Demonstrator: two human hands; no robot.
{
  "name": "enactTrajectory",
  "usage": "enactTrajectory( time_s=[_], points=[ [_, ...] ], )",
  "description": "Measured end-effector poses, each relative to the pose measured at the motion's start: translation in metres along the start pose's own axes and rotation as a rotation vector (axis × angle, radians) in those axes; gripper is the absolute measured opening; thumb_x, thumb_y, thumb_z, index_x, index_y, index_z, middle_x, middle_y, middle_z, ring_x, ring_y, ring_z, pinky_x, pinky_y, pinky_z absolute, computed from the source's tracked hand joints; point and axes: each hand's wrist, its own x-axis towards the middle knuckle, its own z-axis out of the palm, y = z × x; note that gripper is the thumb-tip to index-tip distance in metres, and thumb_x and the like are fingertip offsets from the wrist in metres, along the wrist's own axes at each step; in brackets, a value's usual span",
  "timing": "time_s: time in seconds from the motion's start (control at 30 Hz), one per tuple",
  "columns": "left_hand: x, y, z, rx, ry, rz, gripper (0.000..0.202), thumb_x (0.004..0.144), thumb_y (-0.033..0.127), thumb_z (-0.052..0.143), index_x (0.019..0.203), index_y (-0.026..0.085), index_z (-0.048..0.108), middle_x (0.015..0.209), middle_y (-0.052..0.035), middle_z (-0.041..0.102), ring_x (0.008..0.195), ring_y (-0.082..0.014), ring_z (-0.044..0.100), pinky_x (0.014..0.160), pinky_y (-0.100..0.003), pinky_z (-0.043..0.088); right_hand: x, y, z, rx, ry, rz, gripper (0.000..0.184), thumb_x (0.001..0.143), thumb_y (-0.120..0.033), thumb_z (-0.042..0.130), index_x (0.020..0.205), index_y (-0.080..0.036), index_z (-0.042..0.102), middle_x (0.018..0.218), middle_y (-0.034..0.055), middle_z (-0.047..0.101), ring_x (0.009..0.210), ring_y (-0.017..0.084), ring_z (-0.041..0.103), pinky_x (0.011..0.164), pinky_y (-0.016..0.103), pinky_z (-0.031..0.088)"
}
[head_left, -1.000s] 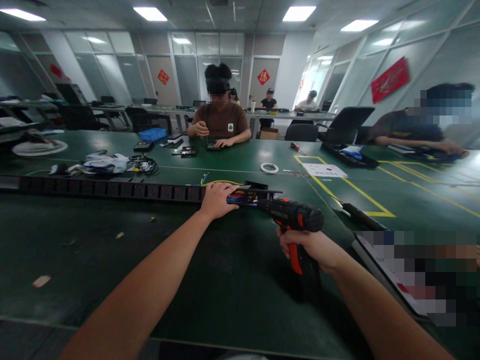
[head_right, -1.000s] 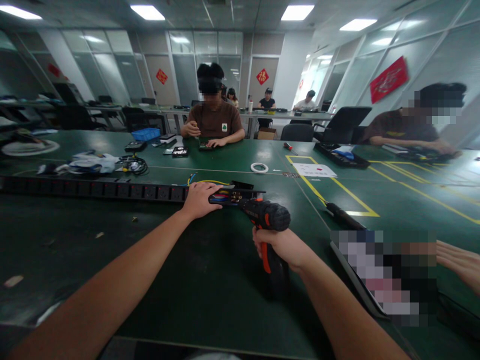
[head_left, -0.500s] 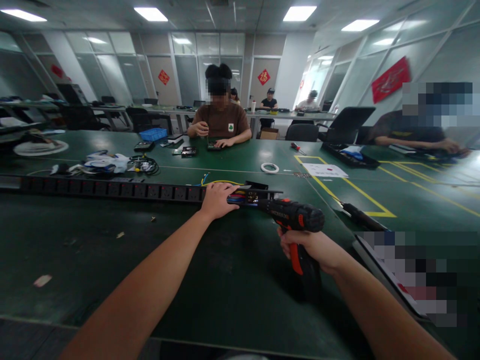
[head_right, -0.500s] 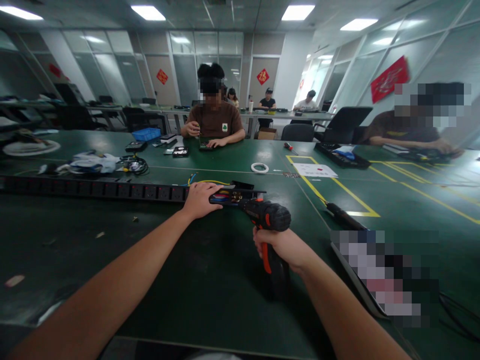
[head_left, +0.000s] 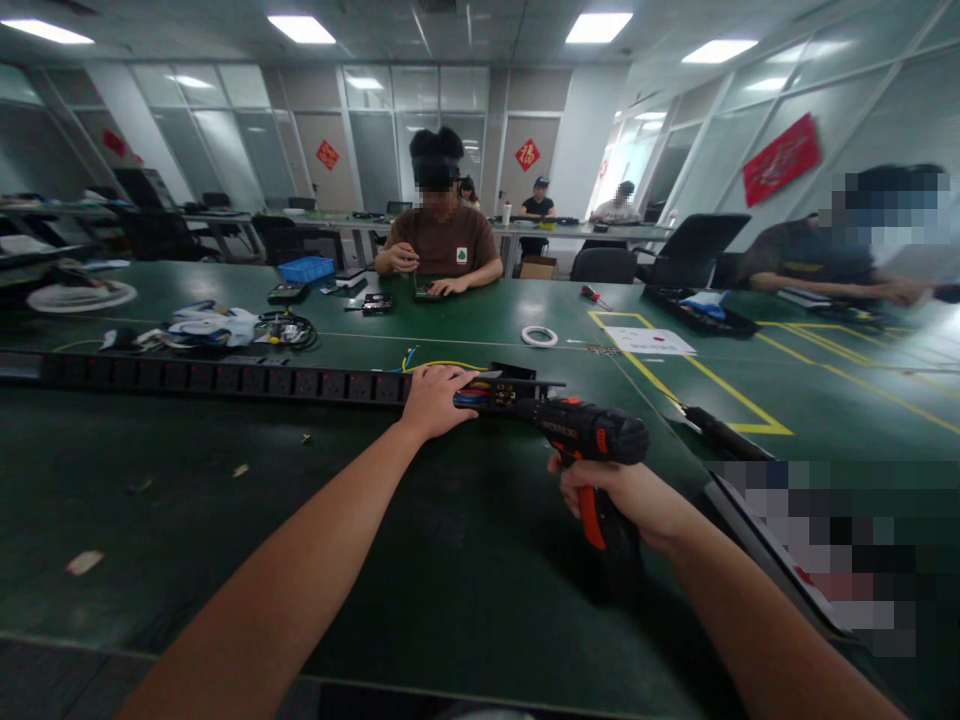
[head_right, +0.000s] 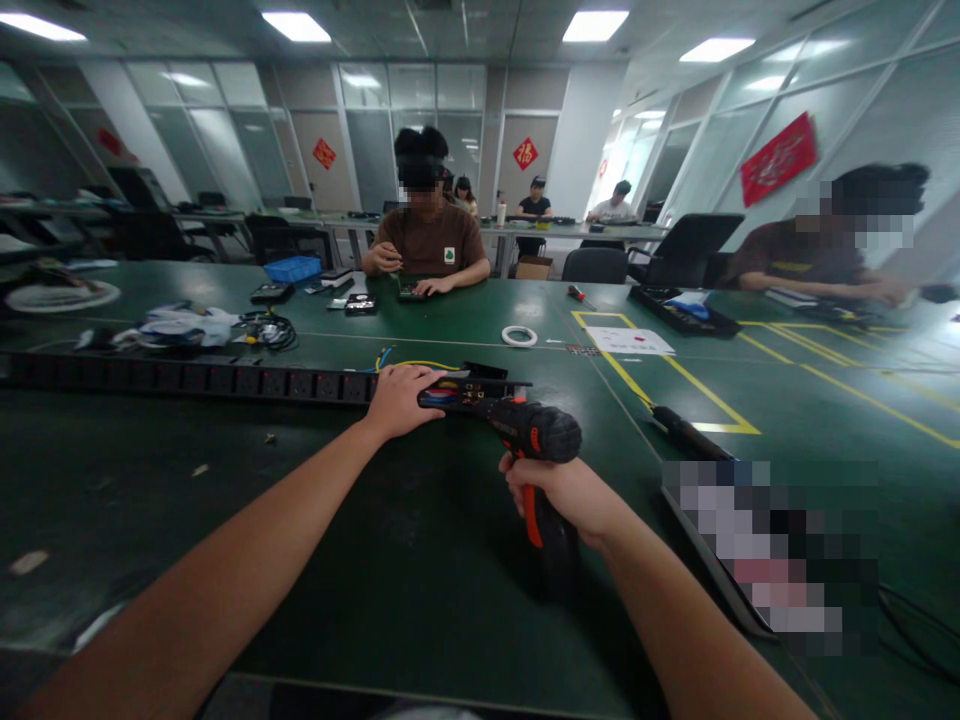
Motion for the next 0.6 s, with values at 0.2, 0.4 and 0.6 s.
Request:
enactTrajectory(
  time_s=[0.2, 0.4, 0.6],
  points=[
    [-0.0002, -0.0006, 0.0003, 0.000, 0.019, 0.013, 0.067, 0.075, 0.054, 0.079, 0.137, 0.034, 0.061, 0.131, -0.0042, 0.065, 0.125, -0.0322, 0.053, 0.106, -0.051, 0.031, -0.0006, -0.0017, -0.0005, 0.013, -0.012, 0.025, 0.016, 0.066, -0.022, 0.069, 0.081, -0.018, 0.066, 0.057, -0.0012, 0.061, 0.054, 0.016, 0.056, 0.056, 0.028, 0.045],
    [-0.0001, -0.0014, 0.0012, -0.002, 0.013, 0.006, 0.069, 0.075, 0.055, 0.079, 0.138, 0.034, 0.060, 0.133, -0.0041, 0.064, 0.126, -0.0322, 0.053, 0.107, -0.051, 0.030, -0.0013, -0.0041, 0.0023, -0.004, -0.014, 0.003, 0.009, 0.066, -0.021, 0.069, 0.073, -0.019, 0.064, 0.056, -0.0014, 0.060, 0.054, 0.015, 0.055, 0.056, 0.028, 0.045],
    [-0.0004, -0.0007, 0.0003, -0.003, 0.008, 0.008, 0.069, 0.075, 0.055, 0.079, 0.138, 0.033, 0.060, 0.133, -0.0043, 0.064, 0.125, -0.0323, 0.053, 0.107, -0.051, 0.029, -0.0002, -0.0038, 0.0011, 0.001, -0.023, 0.007, 0.007, 0.068, -0.022, 0.068, 0.072, -0.019, 0.063, 0.057, -0.0012, 0.060, 0.054, 0.015, 0.056, 0.056, 0.028, 0.045]
  ],
)
